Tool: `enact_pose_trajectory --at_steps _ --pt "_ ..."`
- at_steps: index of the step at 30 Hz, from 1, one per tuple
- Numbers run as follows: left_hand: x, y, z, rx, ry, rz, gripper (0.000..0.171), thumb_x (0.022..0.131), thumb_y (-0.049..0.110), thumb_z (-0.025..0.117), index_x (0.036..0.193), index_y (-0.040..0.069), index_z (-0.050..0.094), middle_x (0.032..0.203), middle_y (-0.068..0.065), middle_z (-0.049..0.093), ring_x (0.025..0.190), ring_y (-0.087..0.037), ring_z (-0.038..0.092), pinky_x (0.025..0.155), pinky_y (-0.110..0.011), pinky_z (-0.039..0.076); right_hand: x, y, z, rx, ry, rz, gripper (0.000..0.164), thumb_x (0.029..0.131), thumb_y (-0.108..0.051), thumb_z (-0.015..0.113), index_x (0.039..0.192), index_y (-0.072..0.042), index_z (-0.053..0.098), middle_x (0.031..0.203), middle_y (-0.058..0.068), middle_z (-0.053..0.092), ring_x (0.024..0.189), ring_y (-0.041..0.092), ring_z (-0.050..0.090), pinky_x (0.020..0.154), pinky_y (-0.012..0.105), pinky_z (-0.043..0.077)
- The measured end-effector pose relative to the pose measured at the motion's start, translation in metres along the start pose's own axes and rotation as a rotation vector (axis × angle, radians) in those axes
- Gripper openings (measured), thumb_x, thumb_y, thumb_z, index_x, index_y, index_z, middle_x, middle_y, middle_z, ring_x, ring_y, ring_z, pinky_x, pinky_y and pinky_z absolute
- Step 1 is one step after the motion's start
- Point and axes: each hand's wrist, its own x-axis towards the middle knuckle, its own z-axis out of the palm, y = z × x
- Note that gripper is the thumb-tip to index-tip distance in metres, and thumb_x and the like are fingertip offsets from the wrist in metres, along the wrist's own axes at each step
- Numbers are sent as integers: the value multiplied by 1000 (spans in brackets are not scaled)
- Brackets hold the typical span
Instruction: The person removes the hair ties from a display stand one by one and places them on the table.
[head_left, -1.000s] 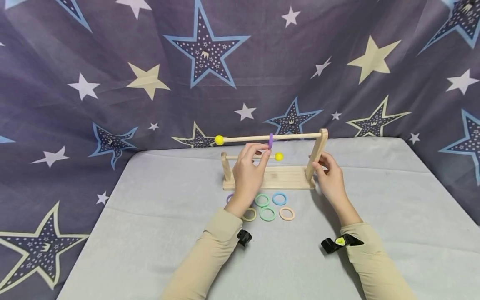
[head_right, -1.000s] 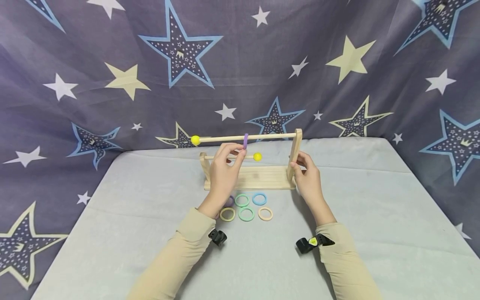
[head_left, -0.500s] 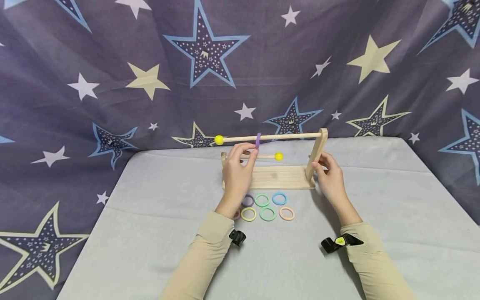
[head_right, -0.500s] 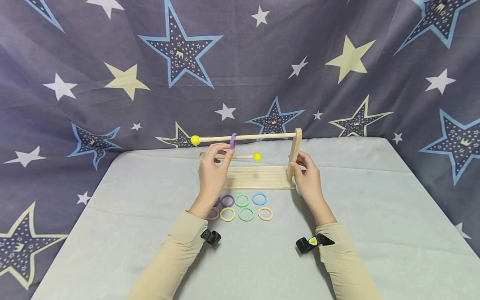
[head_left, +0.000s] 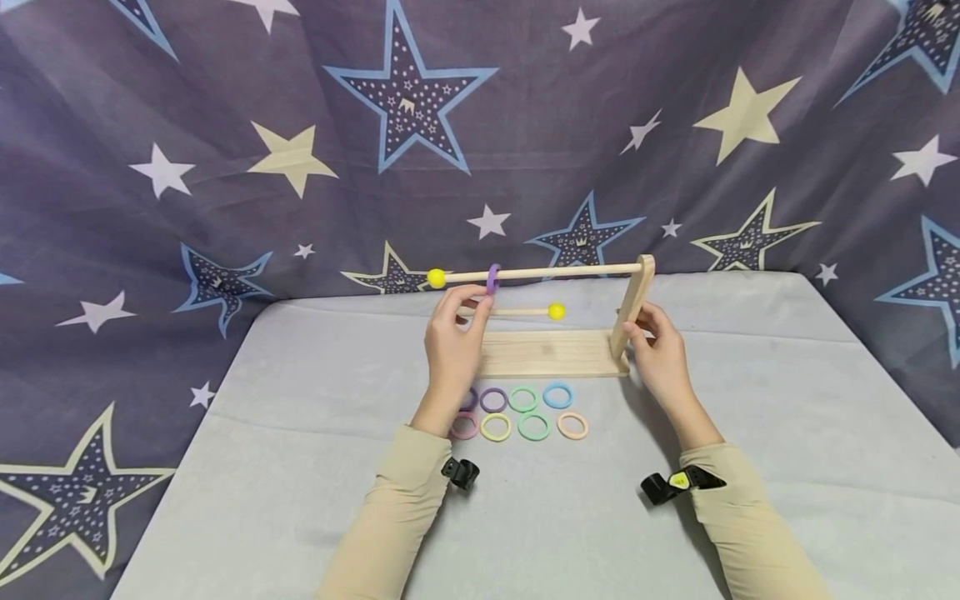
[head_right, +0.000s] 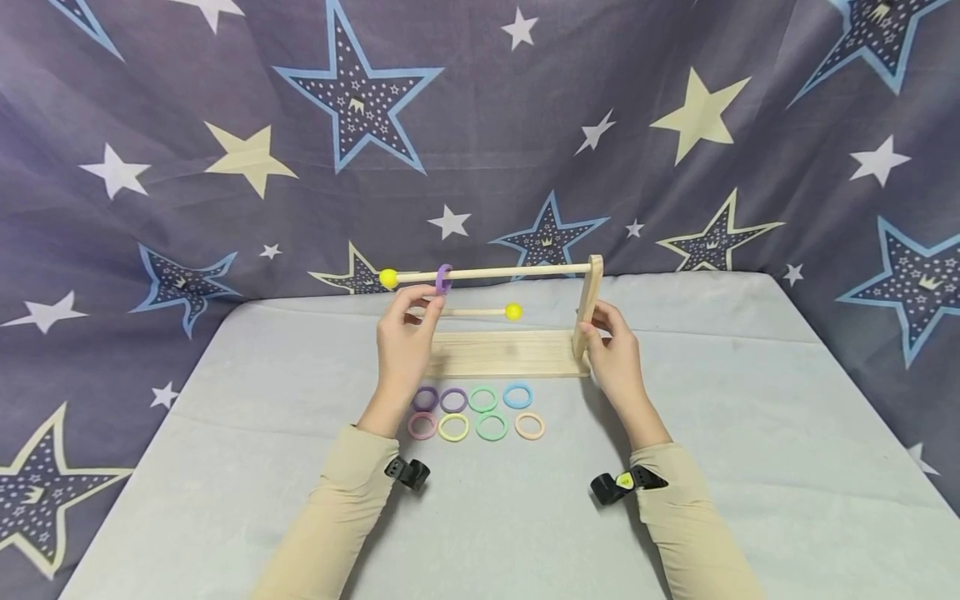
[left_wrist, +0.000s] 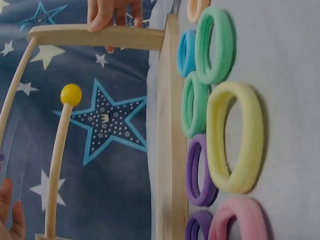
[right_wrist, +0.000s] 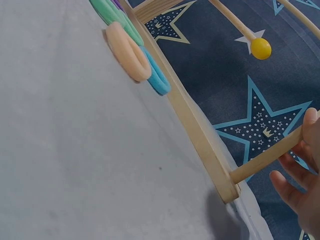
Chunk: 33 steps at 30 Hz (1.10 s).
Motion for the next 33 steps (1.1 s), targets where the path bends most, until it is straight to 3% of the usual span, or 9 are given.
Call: enact_pose_trajectory --at_steps 7,15,33 --pt "4 -6 -10 -15 6 -4 14 93 18 71 102 7 71 95 -6 69 85 -18 63 71 -30 47 0 0 1 -2 0 0 38 101 -14 57 135 2 52 124 20 63 114 29 58 82 19 45" --pt "6 -12 -21 -73 -14 -58 16 93 19 71 104 6 71 93 -7 67 81 -18 58 72 -29 46 0 -1 0 16 -5 2 40 100 -13 58 137 2 51 126 21 63 116 30 57 83 20 44" --pt "5 -27 -37 -83 53 -72 16 92 16 73 103 5 72 95 -8 71 86 -14 62 72 -29 46 -1 0 -1 16 -2 -14 40 100 -13 58 136 3 51 125 22 63 114 31 58 82 18 44"
